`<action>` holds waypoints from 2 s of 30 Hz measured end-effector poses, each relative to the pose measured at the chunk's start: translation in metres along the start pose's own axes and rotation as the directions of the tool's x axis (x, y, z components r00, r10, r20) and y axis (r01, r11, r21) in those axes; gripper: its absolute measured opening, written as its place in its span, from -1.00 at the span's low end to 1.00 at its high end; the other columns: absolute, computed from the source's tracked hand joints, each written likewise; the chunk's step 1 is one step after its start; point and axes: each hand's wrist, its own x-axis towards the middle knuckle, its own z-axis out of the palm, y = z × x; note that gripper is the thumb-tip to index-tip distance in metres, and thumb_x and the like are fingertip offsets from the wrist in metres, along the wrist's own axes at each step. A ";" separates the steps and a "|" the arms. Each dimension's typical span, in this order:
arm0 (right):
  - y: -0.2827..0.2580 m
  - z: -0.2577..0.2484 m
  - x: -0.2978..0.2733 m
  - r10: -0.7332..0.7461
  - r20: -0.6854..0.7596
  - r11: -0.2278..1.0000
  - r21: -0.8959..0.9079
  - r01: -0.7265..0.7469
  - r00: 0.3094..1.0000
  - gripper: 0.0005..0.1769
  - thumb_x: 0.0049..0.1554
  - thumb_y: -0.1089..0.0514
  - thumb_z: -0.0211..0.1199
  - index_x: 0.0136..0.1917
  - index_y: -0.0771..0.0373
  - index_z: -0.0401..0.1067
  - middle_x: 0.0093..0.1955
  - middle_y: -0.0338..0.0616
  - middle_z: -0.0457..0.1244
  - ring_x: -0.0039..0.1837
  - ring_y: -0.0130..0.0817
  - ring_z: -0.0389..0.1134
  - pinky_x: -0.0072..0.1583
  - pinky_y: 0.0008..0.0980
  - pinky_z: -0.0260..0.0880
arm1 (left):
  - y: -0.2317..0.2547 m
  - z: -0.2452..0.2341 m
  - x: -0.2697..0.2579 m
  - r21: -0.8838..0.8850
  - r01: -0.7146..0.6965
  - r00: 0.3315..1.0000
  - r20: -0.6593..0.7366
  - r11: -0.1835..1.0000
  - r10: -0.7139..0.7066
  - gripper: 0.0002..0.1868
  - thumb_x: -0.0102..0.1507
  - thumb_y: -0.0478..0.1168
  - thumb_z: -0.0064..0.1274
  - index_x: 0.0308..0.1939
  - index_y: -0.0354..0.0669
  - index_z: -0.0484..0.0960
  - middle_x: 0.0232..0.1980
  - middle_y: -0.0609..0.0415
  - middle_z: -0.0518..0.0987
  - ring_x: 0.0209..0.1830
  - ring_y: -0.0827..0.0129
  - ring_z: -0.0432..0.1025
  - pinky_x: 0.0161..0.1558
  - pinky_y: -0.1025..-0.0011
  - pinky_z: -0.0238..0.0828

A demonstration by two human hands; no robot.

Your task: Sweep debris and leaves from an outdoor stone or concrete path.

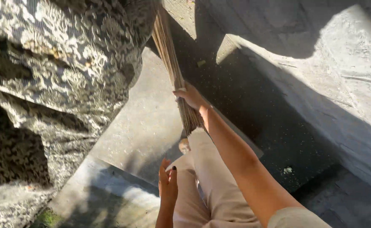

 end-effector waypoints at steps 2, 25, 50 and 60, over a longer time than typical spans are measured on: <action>-0.023 0.012 0.076 -0.013 0.013 0.999 0.042 0.012 1.000 -0.47 0.09 0.05 0.36 0.25 0.25 0.29 -0.17 -0.10 0.34 -0.21 -0.38 0.39 -0.18 -0.32 0.44 | -0.017 -0.014 -0.002 0.075 0.052 0.997 -0.052 0.996 -0.049 -0.36 0.32 -0.18 0.01 0.49 -0.05 0.24 0.39 0.03 0.45 0.09 0.34 0.48 0.14 0.31 0.41; 0.023 0.023 -0.020 0.492 -0.015 0.666 0.650 -0.366 0.870 -0.45 0.16 0.03 0.29 0.32 0.32 0.30 -0.14 -0.02 0.34 -0.25 -0.31 0.41 -0.19 -0.32 0.50 | 0.013 -0.169 0.126 -0.018 0.146 0.987 0.078 0.989 -0.144 -0.43 0.39 -0.23 -0.10 0.48 -0.23 0.22 0.37 -0.06 0.39 0.03 0.38 0.45 0.10 0.39 0.41; 0.214 0.015 -0.100 0.186 -0.639 0.784 0.555 0.279 0.747 -0.48 0.30 0.17 0.14 0.45 0.47 0.23 0.04 -0.14 0.31 -0.04 -0.40 0.35 -0.02 -0.35 0.45 | 0.049 -0.128 0.121 0.188 0.171 0.974 0.117 0.967 -0.195 -0.39 0.35 -0.28 -0.09 0.50 -0.21 0.21 0.40 -0.02 0.41 0.16 0.31 0.43 0.19 0.38 0.34; 0.051 0.063 -0.047 0.185 -0.276 0.830 0.558 0.000 0.943 -0.13 0.17 0.12 0.20 0.65 0.15 -0.09 0.32 0.10 0.29 0.11 -0.28 0.34 0.08 -0.40 0.43 | 0.077 -0.106 0.106 0.308 0.020 0.964 0.247 0.951 -0.101 -0.37 0.37 -0.15 -0.12 0.52 -0.21 0.19 0.39 -0.02 0.43 0.16 0.31 0.43 0.17 0.36 0.34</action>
